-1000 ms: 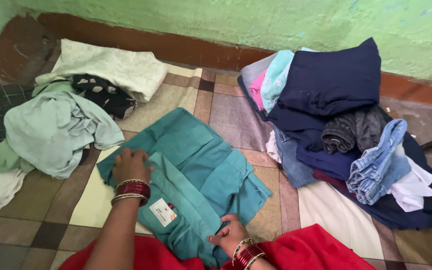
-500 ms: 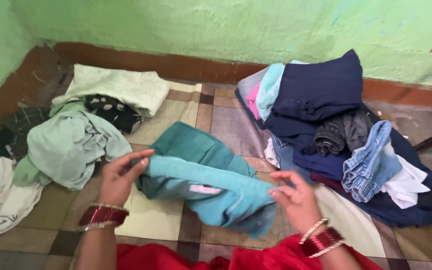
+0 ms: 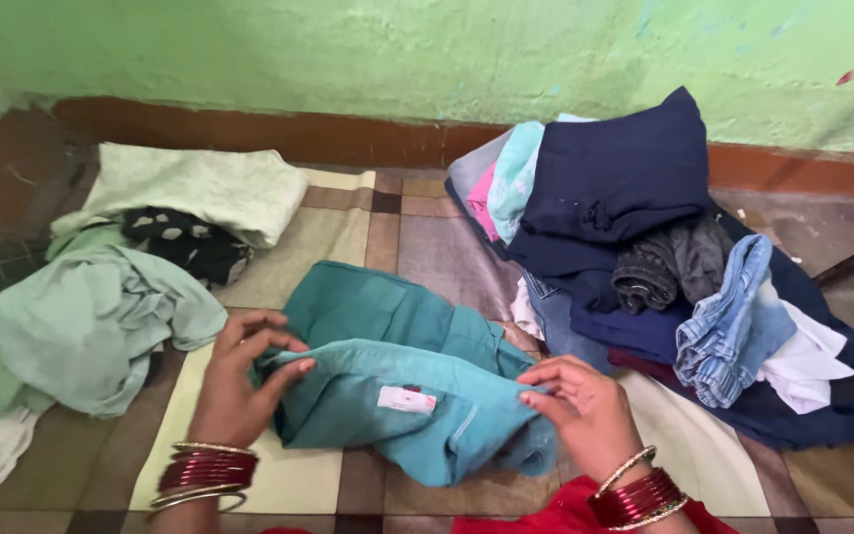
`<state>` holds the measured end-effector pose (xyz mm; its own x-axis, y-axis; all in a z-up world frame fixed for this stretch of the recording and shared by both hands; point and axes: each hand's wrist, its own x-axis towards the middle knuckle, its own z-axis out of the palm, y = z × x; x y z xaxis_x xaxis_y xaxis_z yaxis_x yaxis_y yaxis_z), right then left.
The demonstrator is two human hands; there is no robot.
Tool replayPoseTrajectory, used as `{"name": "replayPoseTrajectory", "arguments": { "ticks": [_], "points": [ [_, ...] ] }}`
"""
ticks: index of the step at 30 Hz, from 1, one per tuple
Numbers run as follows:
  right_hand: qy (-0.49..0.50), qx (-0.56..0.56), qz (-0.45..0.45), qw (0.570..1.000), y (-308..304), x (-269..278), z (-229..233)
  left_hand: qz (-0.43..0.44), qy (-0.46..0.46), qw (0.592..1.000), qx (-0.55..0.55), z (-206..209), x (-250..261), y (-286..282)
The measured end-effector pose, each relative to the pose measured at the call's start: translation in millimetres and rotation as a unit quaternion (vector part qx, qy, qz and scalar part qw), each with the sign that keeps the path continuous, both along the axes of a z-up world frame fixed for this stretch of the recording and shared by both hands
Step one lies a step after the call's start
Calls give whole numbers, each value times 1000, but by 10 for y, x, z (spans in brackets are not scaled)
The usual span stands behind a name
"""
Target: The person folds a shirt by hand on the floor, smoothing out the sleeves and body of the garment and then folding it into a smaller rectangular shape.
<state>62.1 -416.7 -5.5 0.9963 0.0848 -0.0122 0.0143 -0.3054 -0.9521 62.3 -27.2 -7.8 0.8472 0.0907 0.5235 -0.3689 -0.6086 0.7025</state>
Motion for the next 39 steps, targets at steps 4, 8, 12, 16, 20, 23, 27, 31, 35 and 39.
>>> {"name": "replayPoseTrajectory", "arguments": {
  "ticks": [4,8,12,16,20,23,27,31,35,39],
  "points": [
    [-1,57,11,998,-130,117,2,-105,143,969,-171,-200,34,332],
    [33,151,42,987,-254,76,130,-297,207,809,-463,-442,-62,631],
    [81,215,3,973,-139,110,-15,-289,252,725,-572,-580,30,465],
    [78,-82,-136,984,264,-14,-372,253,228,937,-74,-637,102,-277],
    [55,-104,-121,986,569,-146,-357,170,194,955,-147,-530,82,-669],
    [13,-198,-97,975,623,-234,-208,128,183,965,-136,-444,-45,-910],
    [9,-104,1,994,597,-235,-248,75,83,990,-82,-319,-171,-1204],
    [178,84,69,978,511,-218,-519,18,111,992,-48,-314,-244,-1342],
    [189,132,80,970,459,-158,-585,-50,142,984,-96,-425,-210,-1406],
    [158,69,66,983,531,-179,-544,-85,195,963,-166,-457,-213,-1404]
  ]
}}
